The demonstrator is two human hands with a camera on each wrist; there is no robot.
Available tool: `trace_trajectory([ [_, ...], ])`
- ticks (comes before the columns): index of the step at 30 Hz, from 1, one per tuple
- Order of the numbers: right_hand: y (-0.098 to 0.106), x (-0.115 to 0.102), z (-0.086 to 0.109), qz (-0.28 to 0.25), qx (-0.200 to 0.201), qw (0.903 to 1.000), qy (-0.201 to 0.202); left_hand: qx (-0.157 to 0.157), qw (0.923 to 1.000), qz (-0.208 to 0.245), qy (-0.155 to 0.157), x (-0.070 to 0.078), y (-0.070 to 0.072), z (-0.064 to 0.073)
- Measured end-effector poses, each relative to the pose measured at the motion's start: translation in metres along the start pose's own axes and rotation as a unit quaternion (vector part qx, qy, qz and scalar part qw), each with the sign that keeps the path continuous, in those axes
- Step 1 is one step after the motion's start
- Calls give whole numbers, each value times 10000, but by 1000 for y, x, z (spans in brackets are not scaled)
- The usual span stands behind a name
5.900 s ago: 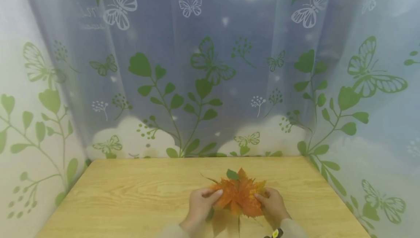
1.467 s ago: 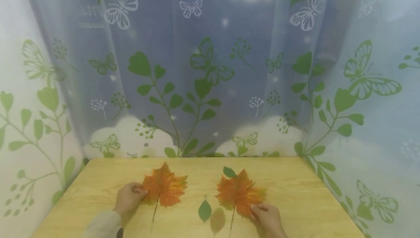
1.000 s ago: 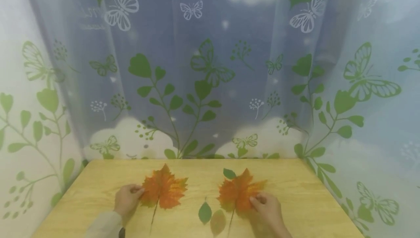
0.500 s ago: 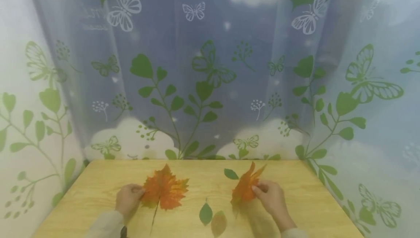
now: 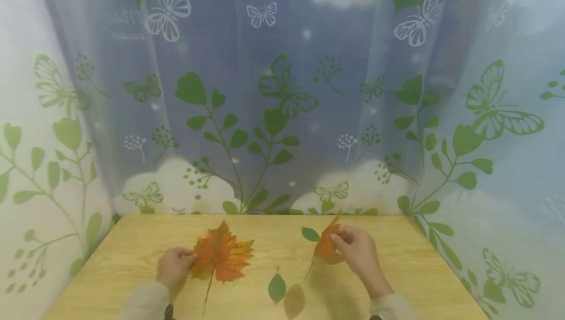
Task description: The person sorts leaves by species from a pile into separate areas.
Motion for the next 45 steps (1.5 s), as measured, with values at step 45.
trace_trajectory([
  [45, -167, 21, -3, -2191, -621, 9657, -1249, 91, 10000, 6, -30, -1, -5, 2],
])
Point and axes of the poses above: each hand's wrist, its own z-axis away from the middle knuckle, its own y-axis out of the back of the hand, x = y × z, the point moved 1 cm from there along -z, towards the middle knuckle
